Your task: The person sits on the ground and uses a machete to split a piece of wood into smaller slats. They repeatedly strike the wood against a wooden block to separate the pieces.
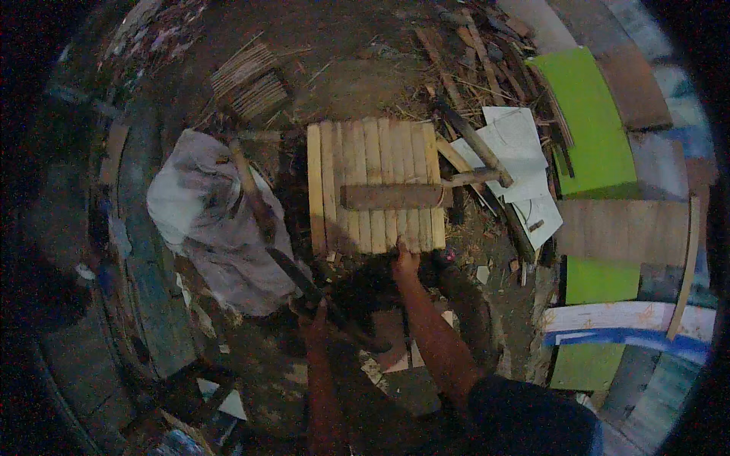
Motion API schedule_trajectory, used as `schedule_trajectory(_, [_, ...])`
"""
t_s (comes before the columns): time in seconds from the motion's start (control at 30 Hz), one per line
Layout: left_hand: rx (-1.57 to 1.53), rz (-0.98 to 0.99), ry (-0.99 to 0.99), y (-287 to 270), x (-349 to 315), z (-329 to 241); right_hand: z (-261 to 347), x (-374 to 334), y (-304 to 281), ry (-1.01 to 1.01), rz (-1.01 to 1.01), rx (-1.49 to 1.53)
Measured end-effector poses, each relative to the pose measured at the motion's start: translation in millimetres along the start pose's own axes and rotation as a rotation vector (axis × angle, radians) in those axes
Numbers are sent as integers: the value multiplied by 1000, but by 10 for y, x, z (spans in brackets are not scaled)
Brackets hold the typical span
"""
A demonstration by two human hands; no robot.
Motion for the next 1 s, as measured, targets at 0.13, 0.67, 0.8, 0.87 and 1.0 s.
schedule_trajectory(0.13, [-134,-106,-107,190,-287,-748,-140,-409,-667,22,49,-57])
schedule_trajectory(0.67, [187,185,116,1058,-546,-949,1908,-1431,-780,37,671,-1055])
schedule_trajectory(0.8, [-20,10,-53,1732,-477,-1661,2197,-1950,-475,-219,970,-944])
schedule_trajectory(0.87, [-58,-51,-163,1987,-547,-1968,2136,-1906,-371,-447,1114,-803])
schedule_trajectory(1.0, [129,5,273,2280,-223,-2022,2617,-2025,82,-307,1102,-919])
Point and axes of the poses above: each hand's wrist, its own x-axis towards the middle knuckle, its own y-axis out of the palm, z = x × y, the point moved 5 cm from there along x, towards the middle knuckle, and after that the axes turned 2 degrees about -z, right-handed, at the moved point
